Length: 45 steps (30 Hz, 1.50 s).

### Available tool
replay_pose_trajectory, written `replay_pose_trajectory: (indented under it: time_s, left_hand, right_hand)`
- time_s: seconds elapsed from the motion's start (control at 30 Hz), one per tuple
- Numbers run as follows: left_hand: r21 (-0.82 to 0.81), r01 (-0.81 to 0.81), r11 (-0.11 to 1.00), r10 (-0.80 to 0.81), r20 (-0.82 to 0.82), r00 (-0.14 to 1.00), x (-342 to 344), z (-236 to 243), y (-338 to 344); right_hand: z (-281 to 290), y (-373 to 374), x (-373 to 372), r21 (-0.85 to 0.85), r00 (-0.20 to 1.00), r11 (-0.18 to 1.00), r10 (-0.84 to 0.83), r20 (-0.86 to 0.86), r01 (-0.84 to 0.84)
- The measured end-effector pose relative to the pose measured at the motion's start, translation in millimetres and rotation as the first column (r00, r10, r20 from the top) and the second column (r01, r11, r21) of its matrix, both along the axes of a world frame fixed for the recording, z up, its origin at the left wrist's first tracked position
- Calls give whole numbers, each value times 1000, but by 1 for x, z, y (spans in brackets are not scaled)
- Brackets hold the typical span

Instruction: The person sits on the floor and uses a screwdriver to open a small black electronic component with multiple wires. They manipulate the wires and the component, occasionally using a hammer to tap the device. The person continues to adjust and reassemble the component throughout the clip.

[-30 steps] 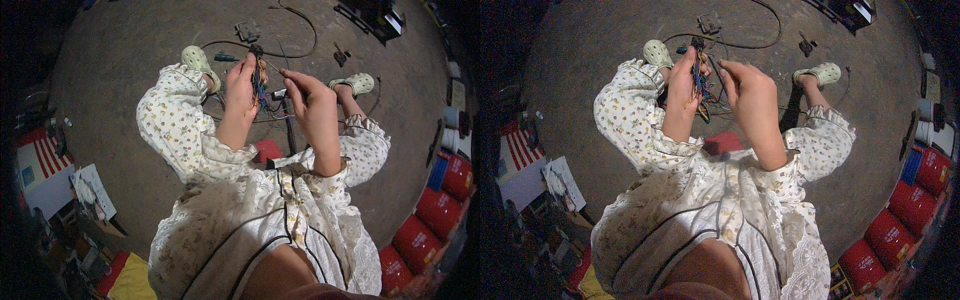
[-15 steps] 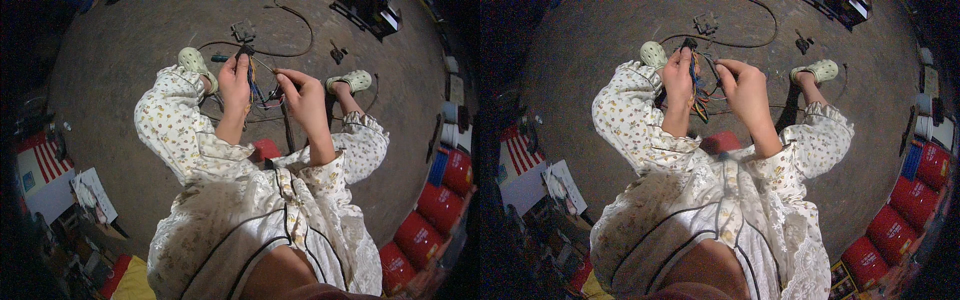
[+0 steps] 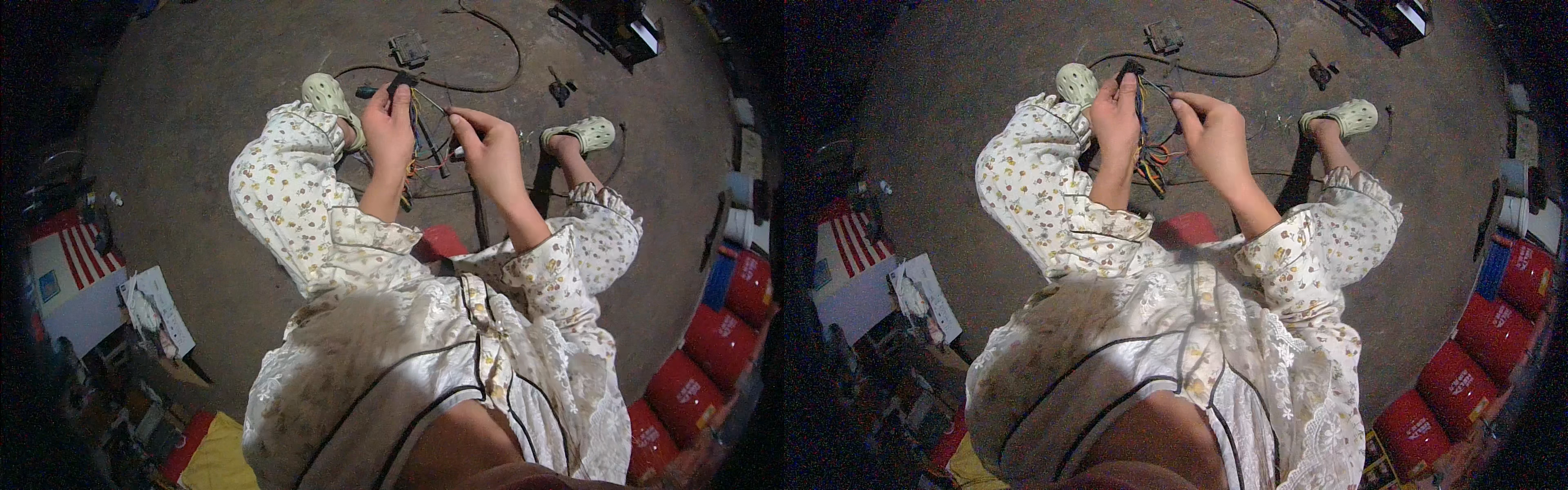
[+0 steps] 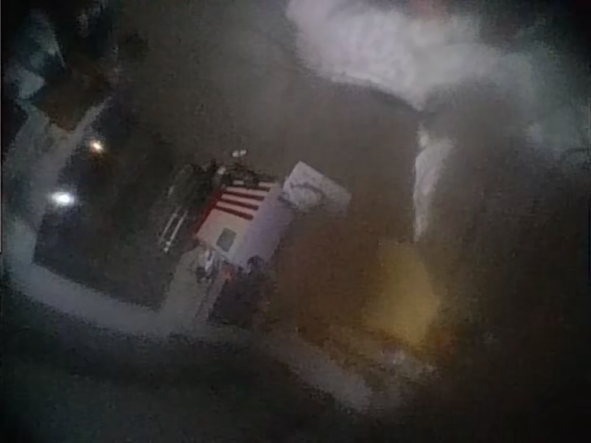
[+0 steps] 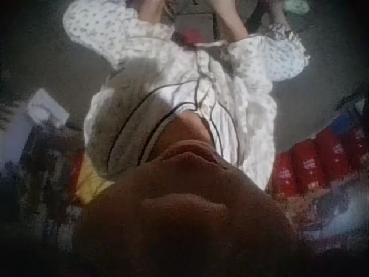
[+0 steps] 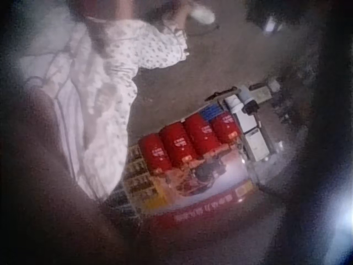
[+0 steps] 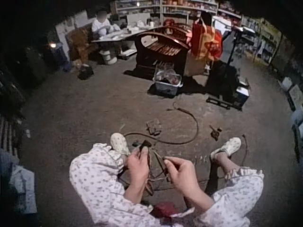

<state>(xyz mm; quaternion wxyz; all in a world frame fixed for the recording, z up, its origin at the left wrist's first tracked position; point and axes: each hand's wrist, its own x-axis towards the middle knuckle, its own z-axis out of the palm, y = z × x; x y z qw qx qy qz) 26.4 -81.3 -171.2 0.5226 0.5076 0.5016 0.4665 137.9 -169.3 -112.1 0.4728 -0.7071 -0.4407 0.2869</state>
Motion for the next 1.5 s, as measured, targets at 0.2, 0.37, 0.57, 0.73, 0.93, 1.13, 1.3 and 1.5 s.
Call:
replay_pose_trajectory:
  time_s: [0.2, 0.37, 0.57, 0.73, 0.93, 1.13, 1.3, 1.5]
  left_hand:
    - [-86, 85, 993, -84, 13, 996, -5, -2, 4]
    - [53, 39, 998, -40, 36, 999, -3, 20, -3]
    - [390, 230, 892, -274, 60, 960, 13, 100, -42]
    - [430, 168, 887, -210, 51, 976, 2, 113, -49]
    - [507, 326, 798, -319, -103, 942, -12, 131, -50]
    - [495, 318, 809, -395, 56, 917, -9, 133, -53]
    - [446, 327, 833, -433, 158, 887, -12, 139, -56]
    - [294, 249, 923, -321, 226, 920, -10, 135, -51]
  right_hand:
    - [-12, -3, -11, 9, 701, 992, 85, 708, -128]
    - [3, -5, 9, -197, 823, 975, -26, -567, -106]
    - [-33, -55, 13, 167, 695, 983, 68, -716, 76]
    - [-16, -60, 14, 376, 763, 925, 282, -582, -54]
    - [-4, -66, 13, 401, 819, 915, 269, -507, -52]
    - [18, -75, 5, 357, 781, 933, 256, -570, -44]
    - [23, -80, -11, 397, 600, 917, 296, -743, 39]
    - [38, -72, -12, 329, 993, 944, 3, -118, 36]
